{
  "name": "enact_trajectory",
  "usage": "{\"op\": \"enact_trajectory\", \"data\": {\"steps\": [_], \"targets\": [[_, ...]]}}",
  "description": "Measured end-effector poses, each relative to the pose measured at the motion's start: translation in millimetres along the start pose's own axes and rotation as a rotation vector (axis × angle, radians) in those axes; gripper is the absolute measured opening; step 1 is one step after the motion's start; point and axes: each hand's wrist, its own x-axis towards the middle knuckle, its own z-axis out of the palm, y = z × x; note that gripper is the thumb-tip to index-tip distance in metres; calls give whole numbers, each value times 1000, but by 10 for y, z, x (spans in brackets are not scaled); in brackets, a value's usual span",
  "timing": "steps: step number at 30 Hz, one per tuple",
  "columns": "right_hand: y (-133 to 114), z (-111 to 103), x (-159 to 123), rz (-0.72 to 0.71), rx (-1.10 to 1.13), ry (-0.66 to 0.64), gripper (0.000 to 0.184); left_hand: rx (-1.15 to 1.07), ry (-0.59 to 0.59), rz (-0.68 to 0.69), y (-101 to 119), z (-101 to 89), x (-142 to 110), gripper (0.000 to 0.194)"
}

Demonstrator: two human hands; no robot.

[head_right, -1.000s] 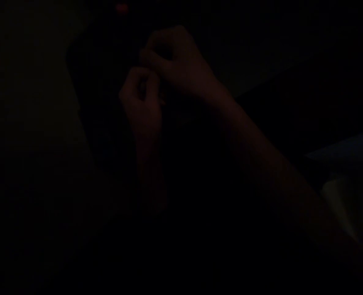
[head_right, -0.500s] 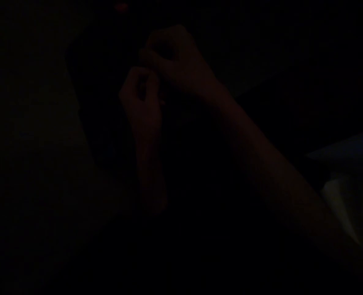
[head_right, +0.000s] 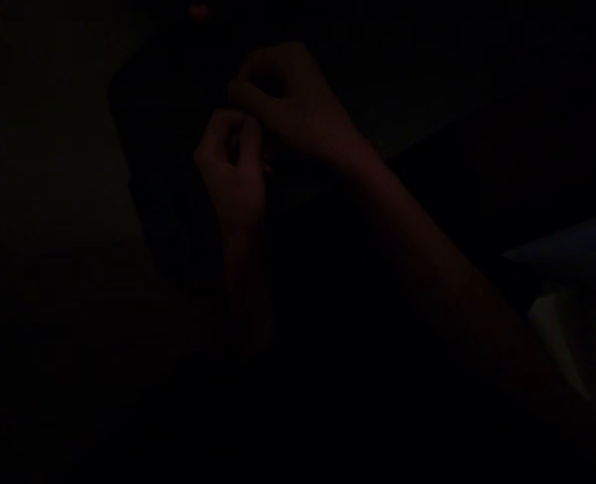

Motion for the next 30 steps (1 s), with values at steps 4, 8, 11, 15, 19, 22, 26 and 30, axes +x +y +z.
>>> {"op": "enact_trajectory", "data": {"steps": [4,8,11,15,19,22,26,30], "targets": [[-67,-11,-17,38,-15,-6,21,-22,-3,17,7,1,-1,29],[-101,-17,-28,67,-43,-22,22,-20,1,15,11,0,-1,25],[-80,-10,-25,34,-42,5,21,-11,9,33,-2,-2,3,25],[-40,0,-13,18,-35,11,20,-10,4,27,-19,-2,7,26],[-32,-7,-9,12,-34,4,22,11,4,43,-28,-3,4,27],[-41,-17,-15,17,-39,-12,22,4,-4,73,-32,-6,2,25],[-47,-23,-19,29,-35,-21,20,0,-1,75,-32,-6,0,22],[-20,-21,-7,6,-35,-20,19,-5,-5,58,-37,-5,-1,26]]}}
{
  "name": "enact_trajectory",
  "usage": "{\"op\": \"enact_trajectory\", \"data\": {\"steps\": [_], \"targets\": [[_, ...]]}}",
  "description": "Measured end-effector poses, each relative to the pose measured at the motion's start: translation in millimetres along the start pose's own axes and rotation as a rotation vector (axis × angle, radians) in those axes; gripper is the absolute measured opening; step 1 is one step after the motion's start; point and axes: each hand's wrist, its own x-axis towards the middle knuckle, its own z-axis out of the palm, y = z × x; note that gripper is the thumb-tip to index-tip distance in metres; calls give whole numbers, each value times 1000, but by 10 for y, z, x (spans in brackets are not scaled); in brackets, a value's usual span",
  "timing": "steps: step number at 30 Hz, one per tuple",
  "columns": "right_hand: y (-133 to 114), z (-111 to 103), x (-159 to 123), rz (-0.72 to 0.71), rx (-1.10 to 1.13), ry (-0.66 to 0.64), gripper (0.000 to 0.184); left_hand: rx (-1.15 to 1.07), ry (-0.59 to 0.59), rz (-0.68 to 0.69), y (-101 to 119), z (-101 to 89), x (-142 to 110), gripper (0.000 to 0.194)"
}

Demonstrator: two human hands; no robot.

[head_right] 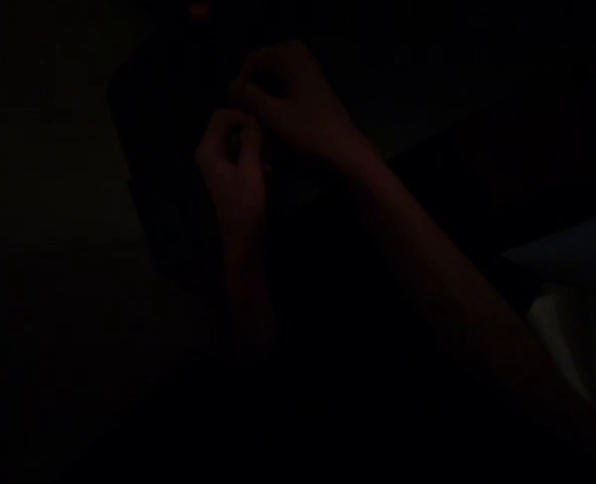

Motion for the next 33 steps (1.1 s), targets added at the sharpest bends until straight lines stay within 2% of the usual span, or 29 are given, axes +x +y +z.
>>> {"op": "enact_trajectory", "data": {"steps": [5,12,29,33], "targets": [[-33,-6,-4,34,-23,-20,19,22,-13,-34,-7,-8,5,33],[-67,-10,-14,51,-33,-23,19,8,2,-9,-8,-8,9,29],[-70,-14,-16,50,-51,-16,19,9,-15,-21,15,-5,1,34],[-35,-17,-7,41,-66,-21,20,-3,6,28,6,1,3,35]]}}
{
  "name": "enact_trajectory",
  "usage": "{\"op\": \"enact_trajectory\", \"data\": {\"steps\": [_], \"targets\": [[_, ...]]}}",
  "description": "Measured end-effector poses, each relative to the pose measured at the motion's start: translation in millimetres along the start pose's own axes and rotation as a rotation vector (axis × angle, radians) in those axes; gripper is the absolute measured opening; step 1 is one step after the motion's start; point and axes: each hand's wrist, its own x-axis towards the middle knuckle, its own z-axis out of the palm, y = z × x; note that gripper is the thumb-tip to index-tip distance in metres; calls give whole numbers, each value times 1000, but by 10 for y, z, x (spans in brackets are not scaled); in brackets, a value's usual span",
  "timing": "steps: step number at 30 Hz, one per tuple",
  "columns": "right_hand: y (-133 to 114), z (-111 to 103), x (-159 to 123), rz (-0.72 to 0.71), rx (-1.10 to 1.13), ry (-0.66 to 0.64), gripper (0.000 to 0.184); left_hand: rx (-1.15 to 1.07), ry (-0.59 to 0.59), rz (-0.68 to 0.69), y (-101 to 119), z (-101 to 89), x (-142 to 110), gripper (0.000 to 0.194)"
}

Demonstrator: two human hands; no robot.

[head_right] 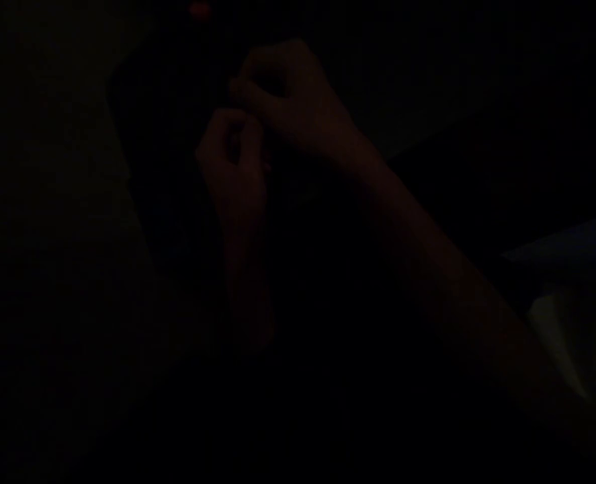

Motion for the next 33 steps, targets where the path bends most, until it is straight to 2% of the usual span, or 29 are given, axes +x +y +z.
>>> {"op": "enact_trajectory", "data": {"steps": [4,11,18,24,33], "targets": [[32,18,10,-23,42,16,20,10,5,14,-24,7,2,37],[-40,14,-30,-26,68,17,19,19,-2,-61,25,3,-1,33],[77,39,24,-59,70,51,19,38,8,-69,26,11,0,32],[23,21,5,-19,46,29,19,11,4,-32,1,5,7,26],[-12,17,-21,-9,63,29,18,39,5,-58,14,7,-4,25]]}}
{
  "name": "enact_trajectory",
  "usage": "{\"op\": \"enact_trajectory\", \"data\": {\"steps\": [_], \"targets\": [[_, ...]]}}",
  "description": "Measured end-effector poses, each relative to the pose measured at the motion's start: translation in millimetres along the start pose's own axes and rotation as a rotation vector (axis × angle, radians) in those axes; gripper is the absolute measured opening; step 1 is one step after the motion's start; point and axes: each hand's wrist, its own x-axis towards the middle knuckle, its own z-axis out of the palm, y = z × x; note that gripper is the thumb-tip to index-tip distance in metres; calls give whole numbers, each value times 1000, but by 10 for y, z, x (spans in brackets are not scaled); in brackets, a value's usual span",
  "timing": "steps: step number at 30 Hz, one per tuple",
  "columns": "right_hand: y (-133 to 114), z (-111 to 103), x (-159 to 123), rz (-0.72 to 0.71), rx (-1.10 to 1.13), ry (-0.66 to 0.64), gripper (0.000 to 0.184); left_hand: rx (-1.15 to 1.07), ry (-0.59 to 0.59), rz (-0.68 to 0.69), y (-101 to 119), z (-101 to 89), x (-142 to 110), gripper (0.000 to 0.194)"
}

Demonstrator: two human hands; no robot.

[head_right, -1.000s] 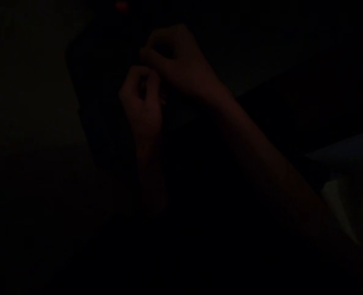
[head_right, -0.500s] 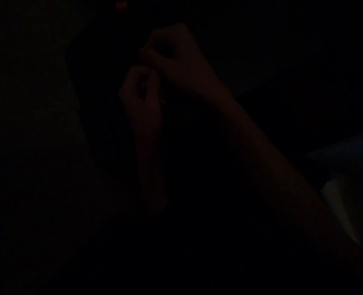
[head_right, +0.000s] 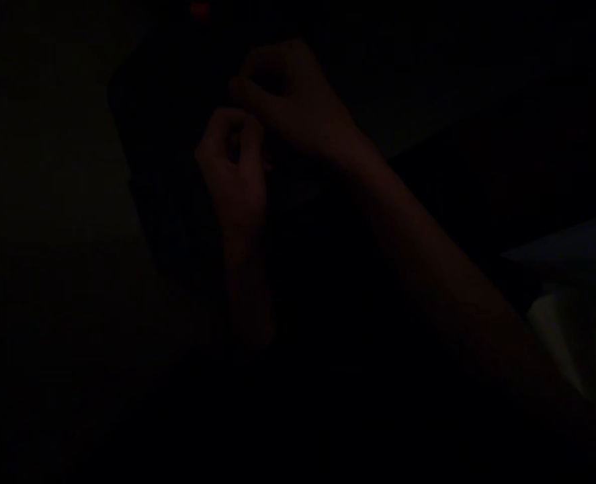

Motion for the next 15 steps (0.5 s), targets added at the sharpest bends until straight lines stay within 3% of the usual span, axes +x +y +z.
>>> {"op": "enact_trajectory", "data": {"steps": [15], "targets": [[-17,-1,12,5,-9,-7,19,-19,-4,14,-5,-1,6,29]]}}
